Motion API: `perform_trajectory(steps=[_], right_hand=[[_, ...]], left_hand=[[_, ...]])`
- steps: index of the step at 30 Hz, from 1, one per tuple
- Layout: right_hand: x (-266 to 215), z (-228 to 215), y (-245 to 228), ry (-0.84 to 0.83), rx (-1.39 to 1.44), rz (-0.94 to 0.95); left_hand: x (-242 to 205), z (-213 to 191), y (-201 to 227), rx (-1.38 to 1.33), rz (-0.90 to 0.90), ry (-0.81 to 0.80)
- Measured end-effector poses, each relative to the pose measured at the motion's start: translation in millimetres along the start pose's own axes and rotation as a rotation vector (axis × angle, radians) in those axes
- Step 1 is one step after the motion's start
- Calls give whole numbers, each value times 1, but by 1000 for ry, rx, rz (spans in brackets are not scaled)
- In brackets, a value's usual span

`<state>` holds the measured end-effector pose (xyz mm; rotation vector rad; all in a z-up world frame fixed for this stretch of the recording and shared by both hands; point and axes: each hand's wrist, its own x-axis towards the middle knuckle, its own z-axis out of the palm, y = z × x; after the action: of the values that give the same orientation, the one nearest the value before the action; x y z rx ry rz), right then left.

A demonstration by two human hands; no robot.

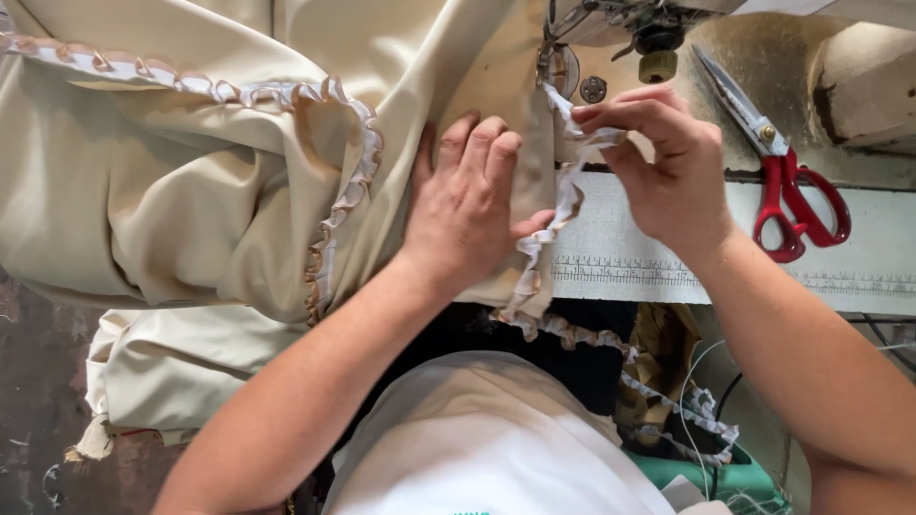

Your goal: Sewing a ruffled white trim onto the edge of a large piece of beige fabric using an industrial sewing machine.

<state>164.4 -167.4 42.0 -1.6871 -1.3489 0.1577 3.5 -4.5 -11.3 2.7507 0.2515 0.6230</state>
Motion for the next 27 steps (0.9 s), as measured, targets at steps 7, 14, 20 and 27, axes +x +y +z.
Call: perform_trajectory(steps=[7, 14, 20, 27], right_hand=[[-7, 61, -23, 11, -672, -170], [-18, 39, -11, -30, -545, -140], [-17, 31, -14, -98, -534, -87], [-22, 29, -17, 29, -452, -27]], left_hand=[[3, -29, -18, 10, 65, -107], [4, -22, -21, 36, 92, -186], [2, -23, -19, 99, 113, -46], [2, -23, -20, 34, 112, -57]])
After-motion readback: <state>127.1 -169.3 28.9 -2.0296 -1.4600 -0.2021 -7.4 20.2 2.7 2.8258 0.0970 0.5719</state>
